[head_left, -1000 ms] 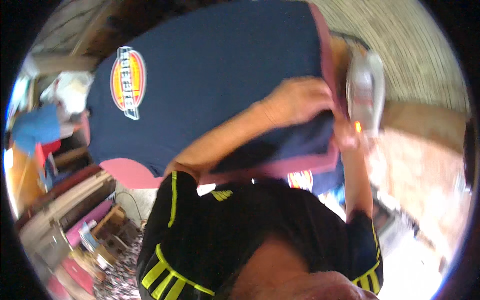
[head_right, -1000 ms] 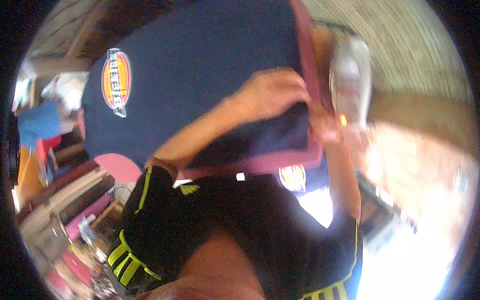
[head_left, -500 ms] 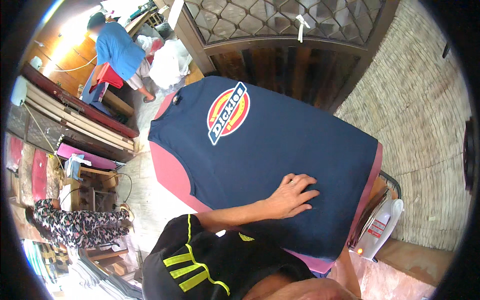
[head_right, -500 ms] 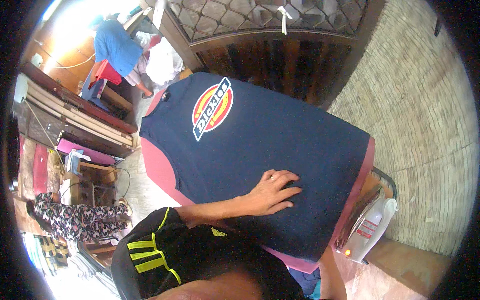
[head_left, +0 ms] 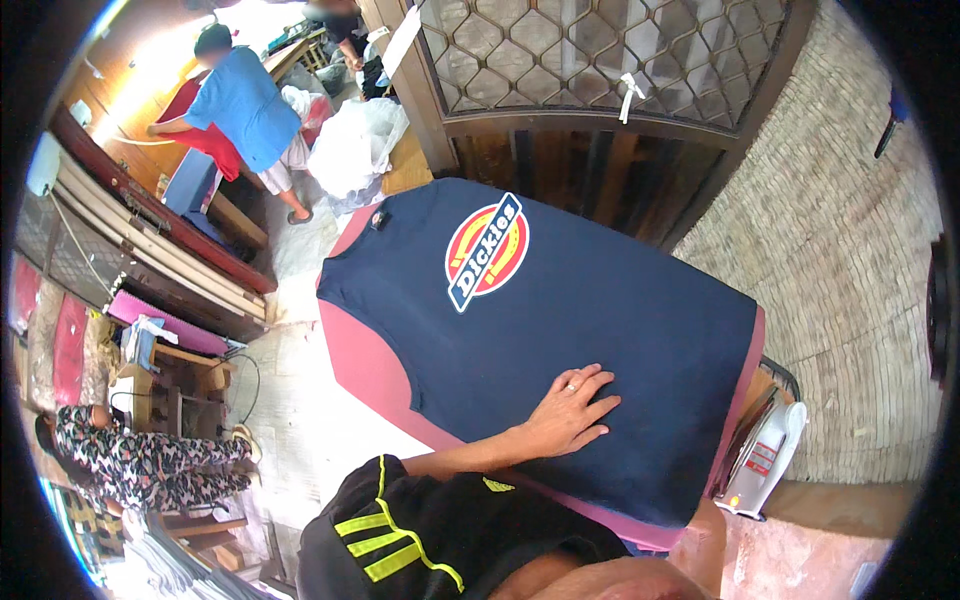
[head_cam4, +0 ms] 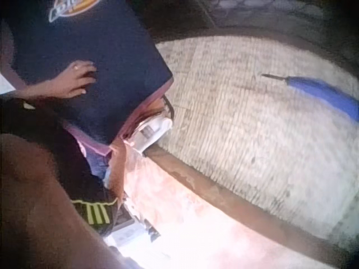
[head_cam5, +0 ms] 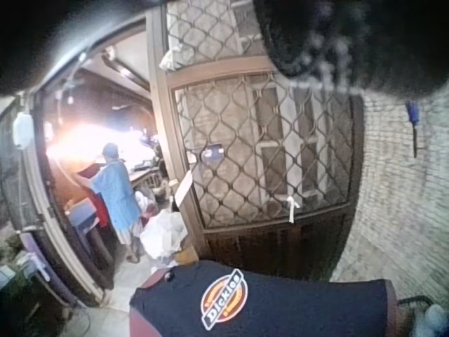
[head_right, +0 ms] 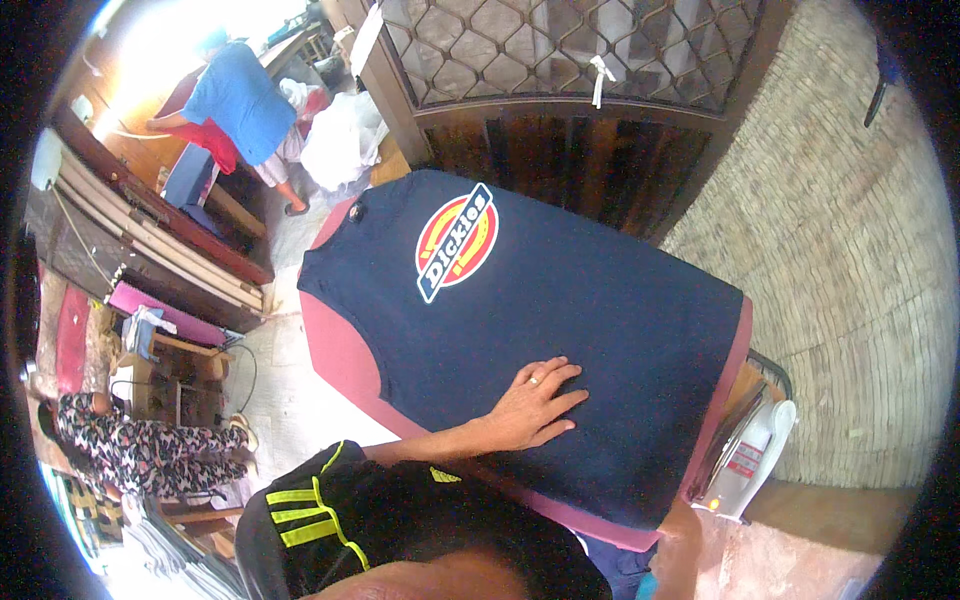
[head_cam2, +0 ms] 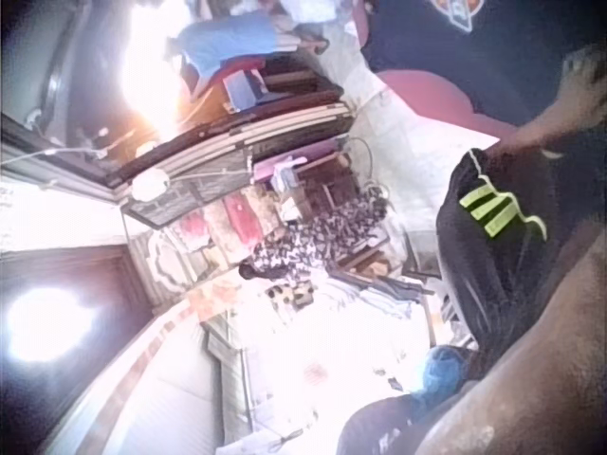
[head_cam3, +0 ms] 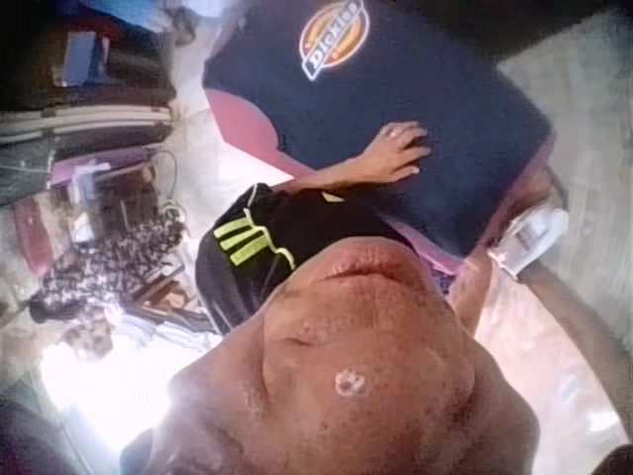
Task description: The person irons a dark blue t-shirt with a Dickies logo on a pink ironing board. They use a white steam iron to smooth the front, sleeves, and back of the shirt, frequently adjusting the fabric with their hands. The person flips the shirt over to iron the reverse side and finishes by folding the garment.
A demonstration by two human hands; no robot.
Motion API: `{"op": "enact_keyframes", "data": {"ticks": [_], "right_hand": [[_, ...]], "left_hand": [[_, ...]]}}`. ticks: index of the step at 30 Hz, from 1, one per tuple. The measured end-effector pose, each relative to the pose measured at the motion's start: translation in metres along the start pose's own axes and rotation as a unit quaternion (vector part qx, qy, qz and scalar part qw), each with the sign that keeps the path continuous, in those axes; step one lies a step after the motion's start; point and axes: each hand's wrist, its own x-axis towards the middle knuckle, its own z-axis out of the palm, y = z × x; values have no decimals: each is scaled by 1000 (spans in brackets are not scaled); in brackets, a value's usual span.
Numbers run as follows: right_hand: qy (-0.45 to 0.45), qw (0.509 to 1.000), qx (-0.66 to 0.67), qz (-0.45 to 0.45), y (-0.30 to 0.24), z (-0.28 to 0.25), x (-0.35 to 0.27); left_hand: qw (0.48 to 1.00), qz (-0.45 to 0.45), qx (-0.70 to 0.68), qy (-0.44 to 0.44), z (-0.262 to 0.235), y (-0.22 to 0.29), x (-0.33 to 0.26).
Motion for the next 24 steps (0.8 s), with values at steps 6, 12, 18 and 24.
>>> {"op": "enact_keyframes", "data": {"ticks": [6, 12, 18, 24], "right_hand": [[-207, 771, 358, 484, 35, 32, -12], [-171, 861, 150, 456, 60, 45, -31], [-99, 913, 281, 278, 59, 23, 21], [-17, 778, 537, 326, 38, 41, 50]], "left_hand": [[996, -52, 71, -12, -41, -22, -68], [991, -67, 116, -19, -73, -50, -109], [998, 18, 24, 47, -56, -36, -74], [953, 252, -167, -7, 5, 23, 54]]}}
